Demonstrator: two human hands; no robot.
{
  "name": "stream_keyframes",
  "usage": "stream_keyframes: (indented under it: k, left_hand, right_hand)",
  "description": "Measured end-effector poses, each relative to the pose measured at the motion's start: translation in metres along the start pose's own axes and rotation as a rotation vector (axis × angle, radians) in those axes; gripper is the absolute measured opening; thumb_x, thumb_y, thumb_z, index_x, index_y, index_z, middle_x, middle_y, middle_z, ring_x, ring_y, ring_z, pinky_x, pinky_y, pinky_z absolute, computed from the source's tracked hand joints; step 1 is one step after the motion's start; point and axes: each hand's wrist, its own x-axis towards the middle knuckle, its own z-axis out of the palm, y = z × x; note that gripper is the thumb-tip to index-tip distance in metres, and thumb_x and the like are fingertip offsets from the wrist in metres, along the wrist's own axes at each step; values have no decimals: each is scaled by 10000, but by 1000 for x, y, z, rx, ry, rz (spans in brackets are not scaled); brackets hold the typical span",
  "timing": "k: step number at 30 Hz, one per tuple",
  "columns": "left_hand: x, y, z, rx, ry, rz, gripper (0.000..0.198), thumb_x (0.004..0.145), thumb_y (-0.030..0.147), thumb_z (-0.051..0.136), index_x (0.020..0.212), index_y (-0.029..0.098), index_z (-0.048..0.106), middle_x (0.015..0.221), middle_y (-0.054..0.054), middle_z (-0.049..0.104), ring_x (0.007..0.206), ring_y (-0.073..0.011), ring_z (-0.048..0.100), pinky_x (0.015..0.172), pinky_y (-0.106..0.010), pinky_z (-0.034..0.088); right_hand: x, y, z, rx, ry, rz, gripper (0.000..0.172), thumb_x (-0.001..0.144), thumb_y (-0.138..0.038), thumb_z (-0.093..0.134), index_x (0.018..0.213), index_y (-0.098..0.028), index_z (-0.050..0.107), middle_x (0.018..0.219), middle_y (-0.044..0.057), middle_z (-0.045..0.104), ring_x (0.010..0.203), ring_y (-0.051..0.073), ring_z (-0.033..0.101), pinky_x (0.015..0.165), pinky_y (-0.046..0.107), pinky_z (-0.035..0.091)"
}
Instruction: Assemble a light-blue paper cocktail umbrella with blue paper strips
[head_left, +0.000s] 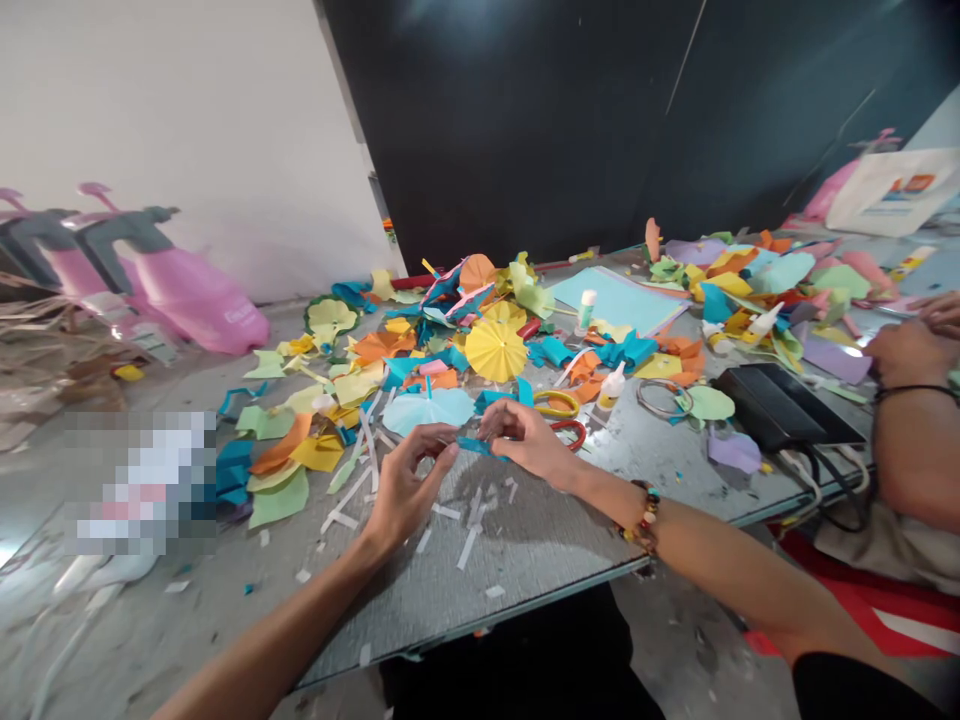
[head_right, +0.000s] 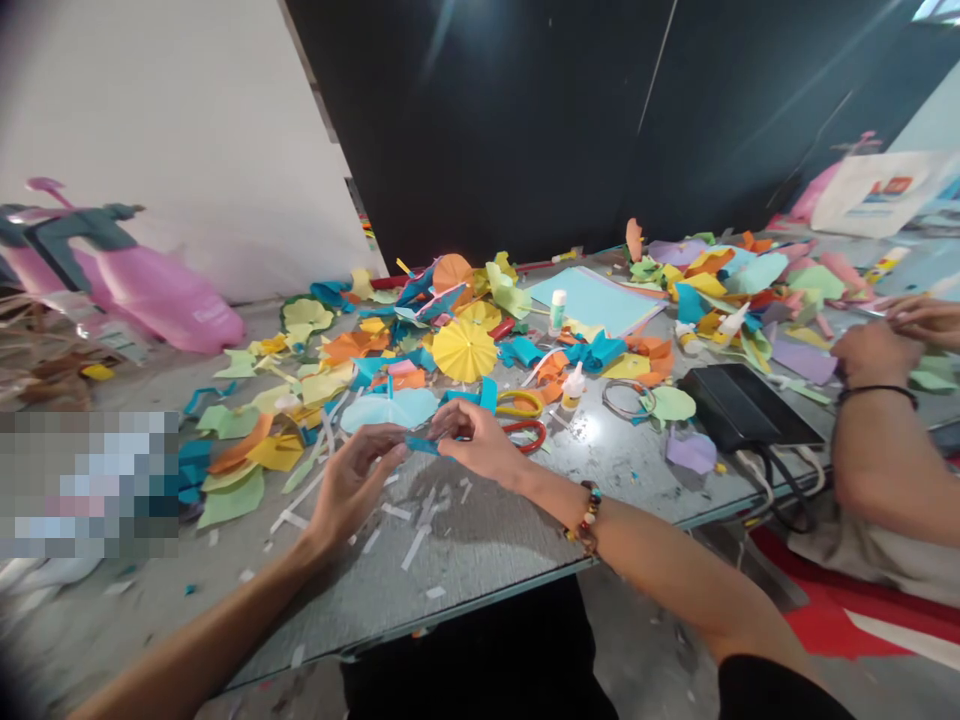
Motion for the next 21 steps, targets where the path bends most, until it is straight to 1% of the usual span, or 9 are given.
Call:
stream_keyframes:
  k: [3, 5, 10, 12, 14, 15, 19, 21]
  left_hand:
    - [1, 2, 0, 27, -42, -1, 211, 933, 330, 658, 1093, 192, 653, 907, -20, 694, 810, -135, 646, 760, -247, 513]
    - [0, 3, -1, 48, -71, 12, 229, 940, 333, 649, 1119, 189, 650, 937, -33, 694, 835, -142, 646, 780, -257, 516]
    - [-3, 5, -2, 143, -175, 95, 278, 941, 335, 657, 1186, 204, 639, 1055, -53, 695, 851, -141, 645, 816, -277, 531]
    - [-5, 7, -2, 171, -224, 121, 316, 934, 338, 668, 1221, 211, 626, 1055, -52, 698, 839, -144, 646, 817, -285, 537]
    - [-6, 8, -2, 190, -267, 127, 364, 929, 348, 677, 1261, 216, 610, 1028, -51, 708, 841, -155, 652, 821, -298, 541]
    - [-7, 8, -2, 186, -278, 124, 376, 932, 354, 673, 1277, 218, 606, 1047, -59, 713, 858, -162, 659, 829, -305, 544]
    - [-7, 6, -2, 78, -259, 56, 331, 991, 368, 580, 1295, 244, 619, 1249, -91, 684, 979, -188, 689, 905, -339, 549]
    - [-6, 4, -2, -1, -206, -1, 325, 993, 371, 581, 1291, 252, 628, 1210, -85, 704, 969, -196, 706, 911, -350, 556]
  right_hand:
    - [1, -2, 0, 39, 41, 24, 237, 658, -161, 630, 882, -215, 574, 817, -19, 690, 698, 132, 602, 605, 256, 432]
    - [1, -3, -1, 68, 65, 55, 229, 647, -166, 630, 861, -218, 567, 783, -32, 668, 647, 119, 566, 573, 249, 412]
    - [1, -4, -2, 96, 130, 143, 244, 640, -181, 633, 874, -228, 583, 781, -37, 652, 701, 131, 586, 613, 249, 446]
    - [1, -3, -2, 94, 139, 145, 231, 649, -188, 634, 871, -228, 585, 779, -35, 650, 697, 131, 588, 621, 255, 450]
    - [0, -4, -2, 107, 140, 131, 226, 651, -184, 634, 867, -228, 585, 772, -38, 649, 680, 127, 584, 625, 258, 446]
    - [0, -4, -2, 118, 139, 120, 227, 648, -179, 633, 865, -227, 586, 767, -40, 648, 675, 125, 583, 626, 258, 445]
    - [0, -7, -1, 135, 130, 90, 211, 653, -168, 641, 852, -224, 595, 766, -38, 654, 707, 126, 590, 631, 249, 444]
    - [0, -6, 0, 137, 131, 95, 213, 650, -174, 654, 848, -224, 594, 767, -31, 660, 726, 134, 597, 627, 249, 449]
